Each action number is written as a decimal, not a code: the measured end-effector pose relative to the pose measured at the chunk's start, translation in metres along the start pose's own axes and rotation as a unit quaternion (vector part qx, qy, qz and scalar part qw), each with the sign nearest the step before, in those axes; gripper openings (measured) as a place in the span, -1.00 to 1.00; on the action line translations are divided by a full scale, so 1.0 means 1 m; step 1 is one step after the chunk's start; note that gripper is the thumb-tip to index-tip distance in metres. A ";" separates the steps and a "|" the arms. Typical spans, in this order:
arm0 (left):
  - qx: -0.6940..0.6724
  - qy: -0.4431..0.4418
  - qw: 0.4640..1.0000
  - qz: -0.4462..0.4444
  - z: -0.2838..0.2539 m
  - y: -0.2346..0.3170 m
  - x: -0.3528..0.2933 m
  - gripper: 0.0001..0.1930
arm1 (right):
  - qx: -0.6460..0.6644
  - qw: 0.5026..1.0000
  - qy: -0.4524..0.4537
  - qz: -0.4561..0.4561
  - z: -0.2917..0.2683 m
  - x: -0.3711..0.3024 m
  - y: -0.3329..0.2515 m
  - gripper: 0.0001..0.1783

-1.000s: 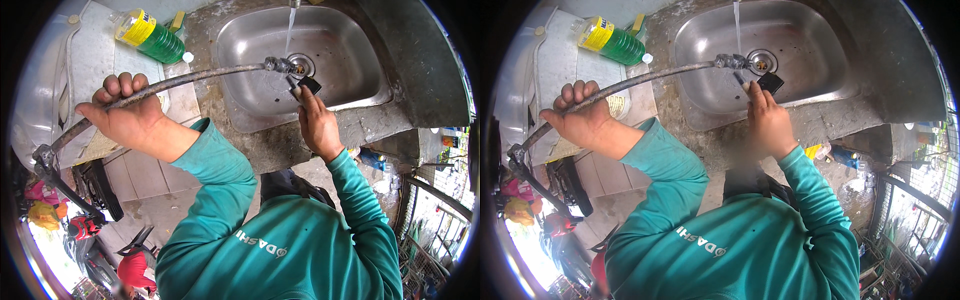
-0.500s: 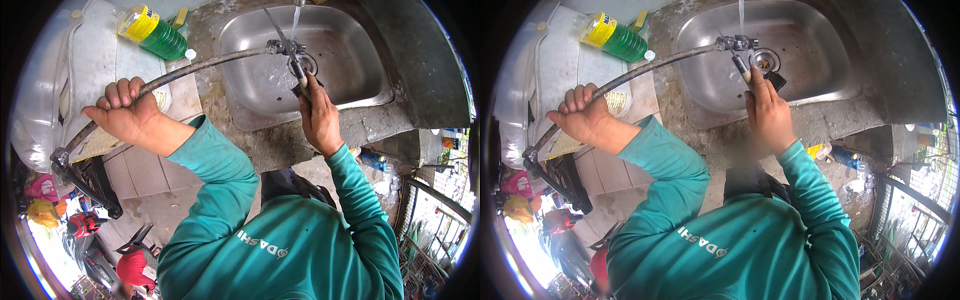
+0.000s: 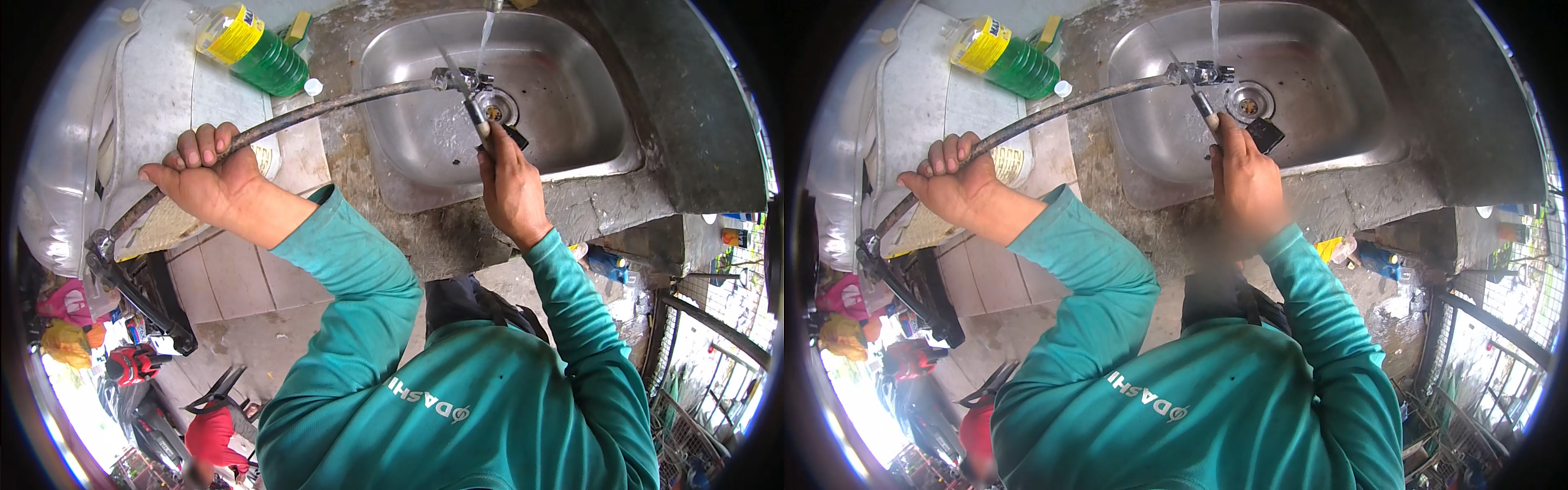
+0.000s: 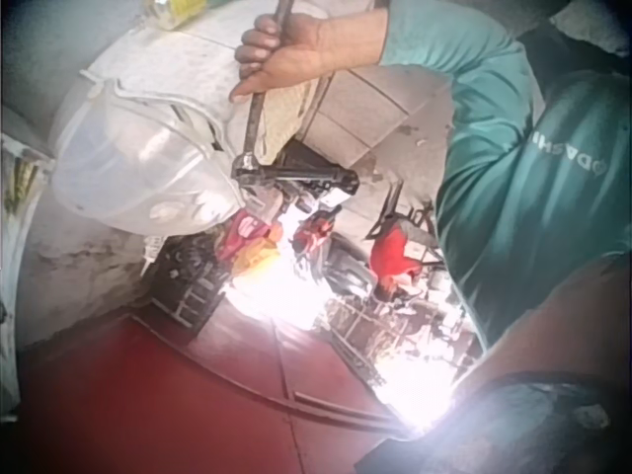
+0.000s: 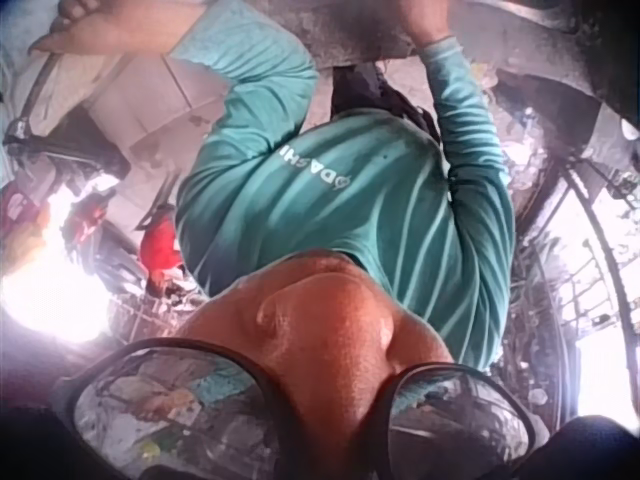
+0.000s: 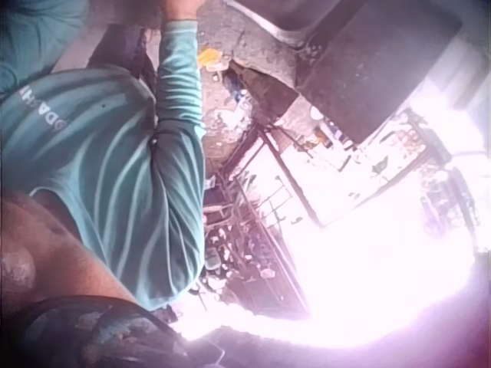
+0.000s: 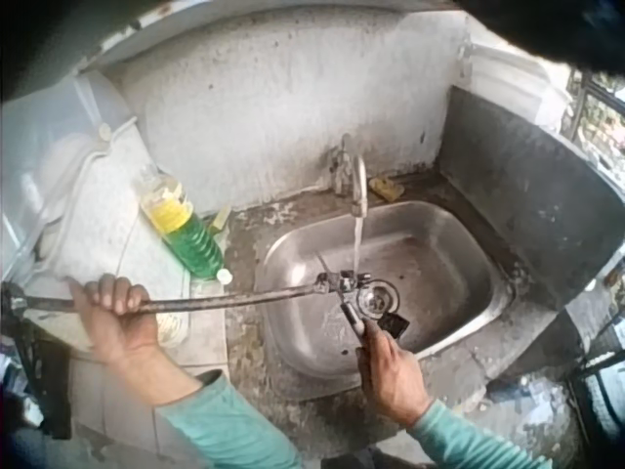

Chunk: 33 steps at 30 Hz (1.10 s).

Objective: The person welds a metal rod using a handheld welding torch, then moves to a sink to rinse and scrub the welded area with a sponge under running water.

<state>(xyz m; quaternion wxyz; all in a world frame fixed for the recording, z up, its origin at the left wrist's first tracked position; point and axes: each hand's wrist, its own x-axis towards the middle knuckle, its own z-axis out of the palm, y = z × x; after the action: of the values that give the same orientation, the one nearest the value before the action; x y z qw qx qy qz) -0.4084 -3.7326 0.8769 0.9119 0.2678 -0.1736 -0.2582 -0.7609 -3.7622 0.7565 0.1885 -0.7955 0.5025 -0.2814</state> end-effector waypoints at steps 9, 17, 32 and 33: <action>0.009 0.021 1.000 0.005 0.001 -0.002 0.000 -0.37 | 0.078 0.994 0.072 -0.024 -0.006 0.007 -0.009 -0.59; 0.014 0.035 0.999 0.004 -0.003 0.001 0.002 -0.38 | 0.124 0.990 0.065 -0.006 -0.009 0.001 -0.012 -0.62; -0.019 0.028 0.999 -0.007 -0.012 0.001 0.004 -0.38 | 0.118 0.993 -0.008 0.026 -0.009 0.012 0.004 -0.62; -0.019 0.028 0.999 -0.008 -0.012 0.000 0.005 -0.37 | 0.157 0.987 0.029 0.019 -0.011 0.012 0.001 -0.62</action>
<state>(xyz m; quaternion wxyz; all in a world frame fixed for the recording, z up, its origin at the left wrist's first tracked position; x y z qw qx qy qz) -0.3989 -3.7306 0.8683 0.9190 0.2593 -0.1412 -0.2611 -0.7648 -3.7733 0.7675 0.3015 -0.7379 0.4722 -0.3764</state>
